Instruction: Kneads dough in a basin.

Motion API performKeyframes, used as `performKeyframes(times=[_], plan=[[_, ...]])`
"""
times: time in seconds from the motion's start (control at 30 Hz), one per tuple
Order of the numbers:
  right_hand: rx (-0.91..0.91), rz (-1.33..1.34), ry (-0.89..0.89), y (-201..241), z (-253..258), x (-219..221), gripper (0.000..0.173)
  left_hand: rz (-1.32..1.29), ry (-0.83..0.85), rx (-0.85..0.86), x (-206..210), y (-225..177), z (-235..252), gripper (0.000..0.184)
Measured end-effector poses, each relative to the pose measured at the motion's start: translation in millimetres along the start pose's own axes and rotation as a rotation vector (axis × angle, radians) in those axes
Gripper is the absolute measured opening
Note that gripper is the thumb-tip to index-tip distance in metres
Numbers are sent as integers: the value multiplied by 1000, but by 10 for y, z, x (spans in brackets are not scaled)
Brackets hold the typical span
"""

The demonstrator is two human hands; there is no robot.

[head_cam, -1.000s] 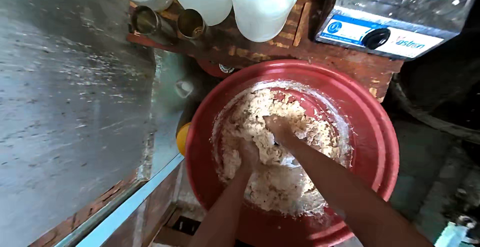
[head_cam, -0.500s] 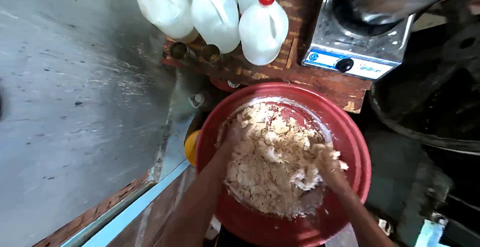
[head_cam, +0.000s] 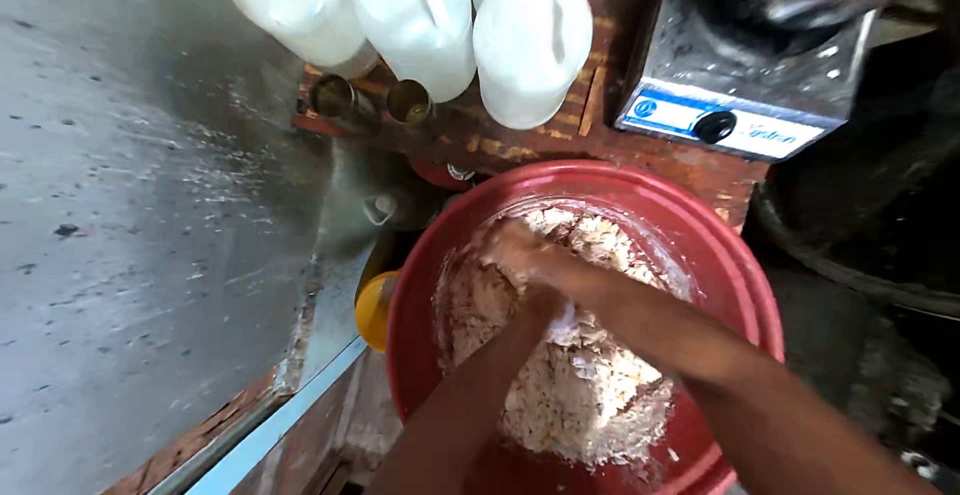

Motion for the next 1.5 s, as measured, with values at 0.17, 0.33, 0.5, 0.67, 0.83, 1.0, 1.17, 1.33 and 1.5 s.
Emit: performKeyframes(times=[0.17,0.33,0.5,0.67,0.83,1.0,1.17,1.33,1.5], plan=[[462,23,-509,-1937,-1444,-518,39,149,-48,-266,-140,1278,-608,85],[714,723,-1042,-2064,-2090,102,76,149,-35,-252,301,1215,-698,91],[502,1019,-1249,-1257,-817,-169,83,116,-19,-199,383,975,-98,72],[150,324,-408,290,169,576,73,-274,172,-338,252,951,-829,46],[103,615,-520,-372,-201,-211,59,177,18,-234,421,1007,-430,59],[480,767,-1255,-1764,-2168,-520,42,159,40,-238,424,1053,-1206,77],[621,881,-1701,-1886,-2620,-118,65,156,-2,-200,523,973,-761,79],[343,962,-1567,-805,-857,-430,74,98,-10,-213,501,938,-259,58],[49,684,-717,113,128,262,73,20,151,-347,568,1062,-525,51]])
Point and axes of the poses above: each hand's wrist, its own z-axis towards the middle knuckle, its own x-axis out of the palm, y = z × x, the point moved 9 cm from there along z, towards the middle knuckle, and after that the axes turned 7 degrees about z, right-handed, at the moved point
